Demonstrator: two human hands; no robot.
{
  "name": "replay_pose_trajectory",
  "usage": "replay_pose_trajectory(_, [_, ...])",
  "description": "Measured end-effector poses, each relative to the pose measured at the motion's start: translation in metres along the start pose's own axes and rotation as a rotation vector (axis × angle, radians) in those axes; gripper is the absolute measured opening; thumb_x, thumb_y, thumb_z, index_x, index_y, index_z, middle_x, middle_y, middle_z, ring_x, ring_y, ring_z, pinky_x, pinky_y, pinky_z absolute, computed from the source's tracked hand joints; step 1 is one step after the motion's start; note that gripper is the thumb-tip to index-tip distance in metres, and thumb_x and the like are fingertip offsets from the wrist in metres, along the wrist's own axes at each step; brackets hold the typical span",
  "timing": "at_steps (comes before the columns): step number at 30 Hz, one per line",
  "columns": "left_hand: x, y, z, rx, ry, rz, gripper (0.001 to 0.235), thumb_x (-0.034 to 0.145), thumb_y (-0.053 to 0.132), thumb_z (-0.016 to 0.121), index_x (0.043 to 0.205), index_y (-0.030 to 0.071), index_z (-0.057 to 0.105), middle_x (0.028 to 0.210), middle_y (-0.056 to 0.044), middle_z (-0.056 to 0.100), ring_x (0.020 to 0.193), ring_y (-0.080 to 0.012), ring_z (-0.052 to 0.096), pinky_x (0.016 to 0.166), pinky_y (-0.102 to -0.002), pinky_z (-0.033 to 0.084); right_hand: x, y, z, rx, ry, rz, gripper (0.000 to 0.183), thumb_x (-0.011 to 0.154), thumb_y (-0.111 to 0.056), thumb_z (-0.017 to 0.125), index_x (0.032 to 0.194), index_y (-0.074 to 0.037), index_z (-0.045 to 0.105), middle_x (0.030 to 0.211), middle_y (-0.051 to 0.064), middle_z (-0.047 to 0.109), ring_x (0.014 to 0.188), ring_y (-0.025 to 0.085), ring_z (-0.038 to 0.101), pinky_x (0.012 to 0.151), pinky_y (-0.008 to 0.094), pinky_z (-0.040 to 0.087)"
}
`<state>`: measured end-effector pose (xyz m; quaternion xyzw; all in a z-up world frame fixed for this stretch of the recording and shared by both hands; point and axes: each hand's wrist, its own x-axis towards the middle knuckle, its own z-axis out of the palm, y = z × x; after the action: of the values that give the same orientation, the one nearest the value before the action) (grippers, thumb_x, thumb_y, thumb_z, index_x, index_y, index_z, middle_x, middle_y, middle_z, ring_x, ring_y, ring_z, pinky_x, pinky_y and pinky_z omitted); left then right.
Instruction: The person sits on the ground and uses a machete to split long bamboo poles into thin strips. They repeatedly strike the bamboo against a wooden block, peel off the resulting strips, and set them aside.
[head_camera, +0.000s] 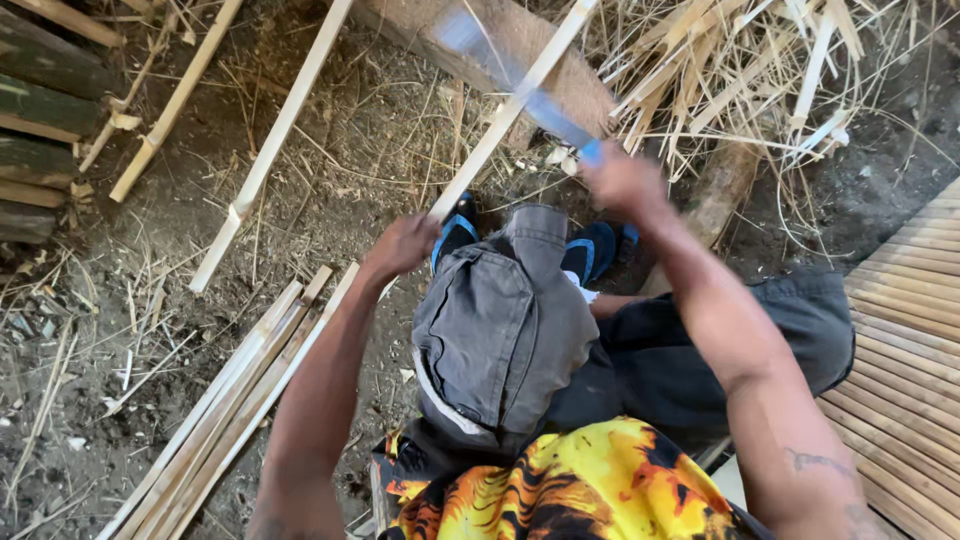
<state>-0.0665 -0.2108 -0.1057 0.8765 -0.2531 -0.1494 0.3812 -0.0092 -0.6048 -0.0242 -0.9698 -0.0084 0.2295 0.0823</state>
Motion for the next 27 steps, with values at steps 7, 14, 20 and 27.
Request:
replay_pose_trajectory(7, [0.005,0.010,-0.038,-0.705,-0.186,-0.657,0.040,0.108,0.039,0.045,0.095,0.007,0.066,0.063,-0.002,0.053,0.051,-0.0118,0.047,0.045,-0.029,0.041,-0.019,-0.018,0.011,0.013,-0.134,-0.052,0.046,0.105,-0.049,0.044,0.110,-0.003,0.052,0.067,0.018,0.066,0.058,0.038,0.066,0.058,0.053,0.052])
replay_pose_trajectory(14, [-0.034,0.017,-0.051,-0.602,-0.268,-0.705,0.042,0.107,0.041,0.043,0.099,0.008,0.067,0.063,-0.003,0.054,0.050,-0.0142,0.046,0.044,-0.031,0.039,-0.012,-0.002,0.008,0.004,0.068,-0.057,0.048,0.109,-0.045,0.043,0.110,0.001,0.054,0.071,0.019,0.065,0.063,0.042,0.069,0.058,0.053,0.053])
replay_pose_trajectory(20, [-0.012,0.052,-0.078,-0.121,-0.316,-0.660,0.049,0.099,0.054,0.054,0.115,0.008,0.060,0.079,-0.009,0.070,0.072,-0.0230,0.071,0.067,-0.039,0.054,-0.015,-0.016,-0.034,0.084,0.009,0.013,0.059,0.109,-0.051,0.033,0.127,0.004,0.046,0.067,0.016,0.066,0.060,0.036,0.067,0.058,0.051,0.054])
replay_pose_trajectory(27, [0.015,0.060,-0.029,0.135,-0.092,-0.794,0.043,0.103,0.047,0.051,0.121,0.009,0.057,0.084,-0.016,0.071,0.075,-0.0350,0.073,0.067,-0.051,0.060,-0.012,-0.048,0.005,0.010,-0.029,-0.141,0.057,0.108,-0.046,0.036,0.134,0.004,0.045,0.082,0.022,0.068,0.074,0.041,0.069,0.064,0.055,0.054])
